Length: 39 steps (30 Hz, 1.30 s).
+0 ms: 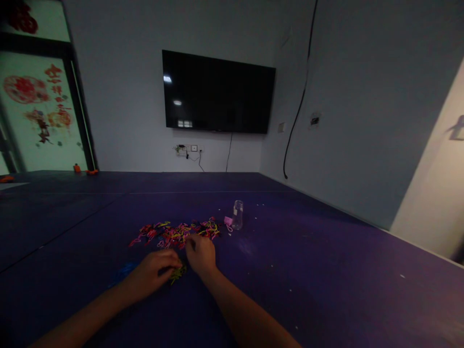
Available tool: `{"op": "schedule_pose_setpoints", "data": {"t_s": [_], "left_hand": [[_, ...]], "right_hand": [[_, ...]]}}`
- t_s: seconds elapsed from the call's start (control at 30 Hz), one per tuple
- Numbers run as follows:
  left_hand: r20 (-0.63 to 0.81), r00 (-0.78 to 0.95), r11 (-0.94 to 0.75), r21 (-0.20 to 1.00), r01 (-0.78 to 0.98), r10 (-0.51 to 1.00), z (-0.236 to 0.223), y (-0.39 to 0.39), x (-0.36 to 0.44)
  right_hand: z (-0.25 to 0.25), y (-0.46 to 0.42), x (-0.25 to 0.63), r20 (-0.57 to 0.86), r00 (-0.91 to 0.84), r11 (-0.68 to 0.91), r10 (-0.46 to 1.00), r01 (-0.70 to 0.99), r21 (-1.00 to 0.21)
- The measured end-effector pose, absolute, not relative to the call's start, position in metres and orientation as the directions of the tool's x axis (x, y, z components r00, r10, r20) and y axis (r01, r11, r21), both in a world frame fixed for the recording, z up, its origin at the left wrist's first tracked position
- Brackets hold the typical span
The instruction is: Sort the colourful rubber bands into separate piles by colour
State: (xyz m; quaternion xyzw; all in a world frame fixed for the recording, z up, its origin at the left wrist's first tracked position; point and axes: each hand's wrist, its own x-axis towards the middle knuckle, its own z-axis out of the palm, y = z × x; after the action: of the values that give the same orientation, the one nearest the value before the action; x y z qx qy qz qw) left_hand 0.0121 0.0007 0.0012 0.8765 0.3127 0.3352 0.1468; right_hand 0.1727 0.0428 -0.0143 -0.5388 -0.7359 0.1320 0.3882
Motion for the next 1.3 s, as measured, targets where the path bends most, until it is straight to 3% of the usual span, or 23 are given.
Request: {"op": "schedule_pose_setpoints", "data": {"t_s": [0.33, 0.5, 0.63, 0.77, 0.9, 1.1, 1.3], "left_hand": [[0.506, 0.533, -0.734, 0.428, 0.528, 0.678, -0.003, 0.010, 0.000], [0.667, 0.314, -0.687, 0.415, 0.597, 0.676, 0.009, 0.019, -0.013], [0.762, 0.082, -0.565, 0.398, 0.723, 0.642, 0.015, 0.035, -0.045], [0.794, -0.005, -0.448, 0.347, 0.824, 0.607, 0.008, 0.050, -0.080], [0.764, 0.128, -0.432, 0.210, 0.877, 0.632, -0.005, 0.056, -0.093], [0.679, 0.296, -0.494, 0.113, 0.862, 0.672, -0.014, 0.061, -0.083], [0.662, 0.299, -0.504, 0.139, 0.852, 0.687, -0.014, 0.064, -0.085]], "right_hand": [[-0.019, 0.048, 0.174, 0.435, -0.083, 0.384, 0.897, 0.634, -0.671], [-0.029, 0.056, 0.175, 0.441, -0.043, 0.399, 0.896, 0.512, -0.761], [-0.030, 0.058, 0.180, 0.506, 0.040, 0.421, 0.862, 0.502, -0.756], [-0.023, 0.059, 0.190, 0.597, 0.065, 0.442, 0.799, 0.611, -0.657], [-0.018, 0.065, 0.198, 0.632, -0.100, 0.498, 0.768, 0.714, -0.492], [-0.022, 0.073, 0.198, 0.536, -0.404, 0.615, 0.741, 0.728, -0.302], [-0.029, 0.071, 0.196, 0.429, -0.492, 0.614, 0.758, 0.760, -0.213]]}}
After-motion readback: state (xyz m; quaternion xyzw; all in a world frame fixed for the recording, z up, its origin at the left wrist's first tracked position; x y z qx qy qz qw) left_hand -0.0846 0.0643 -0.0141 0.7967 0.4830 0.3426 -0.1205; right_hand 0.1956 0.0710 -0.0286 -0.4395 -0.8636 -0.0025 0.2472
